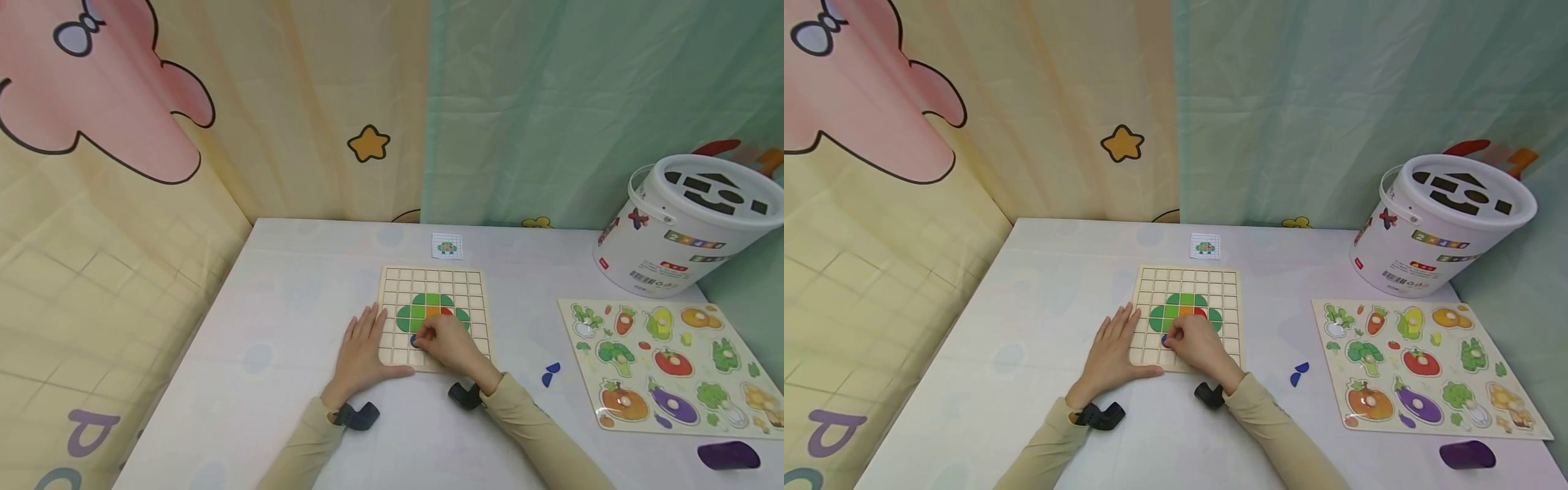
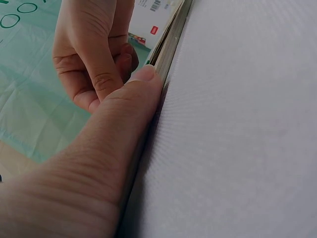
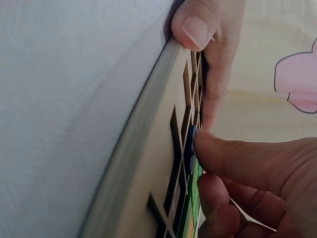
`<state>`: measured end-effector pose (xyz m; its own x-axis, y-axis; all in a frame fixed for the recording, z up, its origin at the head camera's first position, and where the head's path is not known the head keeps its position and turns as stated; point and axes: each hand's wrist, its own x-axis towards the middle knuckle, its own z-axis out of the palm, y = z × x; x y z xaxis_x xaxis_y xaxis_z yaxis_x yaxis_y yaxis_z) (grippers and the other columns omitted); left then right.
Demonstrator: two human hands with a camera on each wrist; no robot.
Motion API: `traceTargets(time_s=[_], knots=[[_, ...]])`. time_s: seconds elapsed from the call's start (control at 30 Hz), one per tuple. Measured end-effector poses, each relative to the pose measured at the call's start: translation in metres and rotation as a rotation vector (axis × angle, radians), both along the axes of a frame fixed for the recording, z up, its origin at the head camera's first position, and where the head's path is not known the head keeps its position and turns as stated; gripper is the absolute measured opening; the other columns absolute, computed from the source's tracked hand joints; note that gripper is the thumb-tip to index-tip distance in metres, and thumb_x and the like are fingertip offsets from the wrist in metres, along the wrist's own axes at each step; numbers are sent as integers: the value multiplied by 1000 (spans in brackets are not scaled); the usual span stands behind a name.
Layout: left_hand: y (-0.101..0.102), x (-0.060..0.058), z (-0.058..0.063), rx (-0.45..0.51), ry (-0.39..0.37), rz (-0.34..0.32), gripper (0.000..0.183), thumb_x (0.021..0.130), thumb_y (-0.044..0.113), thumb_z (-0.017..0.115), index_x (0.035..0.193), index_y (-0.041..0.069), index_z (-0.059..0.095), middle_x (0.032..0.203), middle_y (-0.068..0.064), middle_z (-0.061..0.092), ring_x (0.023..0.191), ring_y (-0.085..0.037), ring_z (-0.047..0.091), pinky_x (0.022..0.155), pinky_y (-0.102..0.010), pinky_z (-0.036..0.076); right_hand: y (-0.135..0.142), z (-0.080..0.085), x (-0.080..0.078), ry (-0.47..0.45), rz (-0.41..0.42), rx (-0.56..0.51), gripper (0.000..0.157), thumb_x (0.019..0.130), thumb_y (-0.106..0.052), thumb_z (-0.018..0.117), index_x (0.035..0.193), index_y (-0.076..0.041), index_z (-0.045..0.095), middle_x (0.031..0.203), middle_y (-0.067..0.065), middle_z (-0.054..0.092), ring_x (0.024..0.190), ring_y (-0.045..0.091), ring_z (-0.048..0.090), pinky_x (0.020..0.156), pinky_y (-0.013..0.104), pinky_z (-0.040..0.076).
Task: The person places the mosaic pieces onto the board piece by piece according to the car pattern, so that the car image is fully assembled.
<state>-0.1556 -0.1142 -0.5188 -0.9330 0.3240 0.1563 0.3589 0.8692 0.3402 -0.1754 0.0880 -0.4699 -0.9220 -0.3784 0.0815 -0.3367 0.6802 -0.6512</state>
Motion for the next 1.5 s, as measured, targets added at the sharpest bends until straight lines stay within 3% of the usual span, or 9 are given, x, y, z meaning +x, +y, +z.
traceTargets(time_s=[0.37, 0.63, 0.8, 1.1, 1.3, 1.5], knots=[[0, 0, 1, -4, -6, 0, 120, 64, 78, 63, 150, 5, 23, 156, -13, 15, 143, -26, 9, 114, -42, 5, 1, -4, 0, 20, 57, -20, 21, 76, -15, 81, 68, -16, 61, 59, -11, 50, 53, 5, 47, 49, 22, 39], [1, -1, -1, -2, -8, -2, 120, 64, 78, 64, 150, 5, 23, 156, -12, 15, 143, -25, 9, 114, -42, 5, 11, 2, 3, -17, 11, -57, 20, 78, -19, 79, 69, -17, 61, 62, -11, 53, 56, 8, 48, 51, 24, 40], [2, -1, 0, -3, -11, 1, 120, 64, 77, 64, 150, 6, 23, 156, -12, 16, 143, -25, 9, 114, -42, 5, 43, 19, 12, 5, -65, -38, 15, 81, -19, 77, 76, -14, 64, 64, -8, 52, 58, 10, 46, 51, 26, 39], [1, 0, 1, 4, -16, 7, 120, 63, 77, 65, 150, 5, 23, 156, -12, 15, 143, -25, 7, 114, -43, 4, 133, 39, 28, 3, -188, 100, 5, 84, -10, 71, 85, -8, 67, 70, -4, 55, 58, 13, 46, 47, 26, 39], [0, 0, 0, 10, -18, 3, 120, 64, 77, 65, 150, 5, 22, 156, -12, 16, 143, -25, 7, 114, -43, 4, 179, 40, 41, -75, -216, 192, 5, 84, -7, 69, 87, -6, 65, 72, -2, 55, 58, 15, 45, 47, 28, 37], [1, -1, -1, 4, -20, 5, 120, 64, 77, 65, 151, 6, 22, 156, -12, 16, 143, -24, 7, 114, -42, 4, 198, 35, 49, -168, -221, 229, 8, 83, -4, 66, 90, -5, 65, 77, 2, 55, 67, 20, 47, 53, 31, 39]])
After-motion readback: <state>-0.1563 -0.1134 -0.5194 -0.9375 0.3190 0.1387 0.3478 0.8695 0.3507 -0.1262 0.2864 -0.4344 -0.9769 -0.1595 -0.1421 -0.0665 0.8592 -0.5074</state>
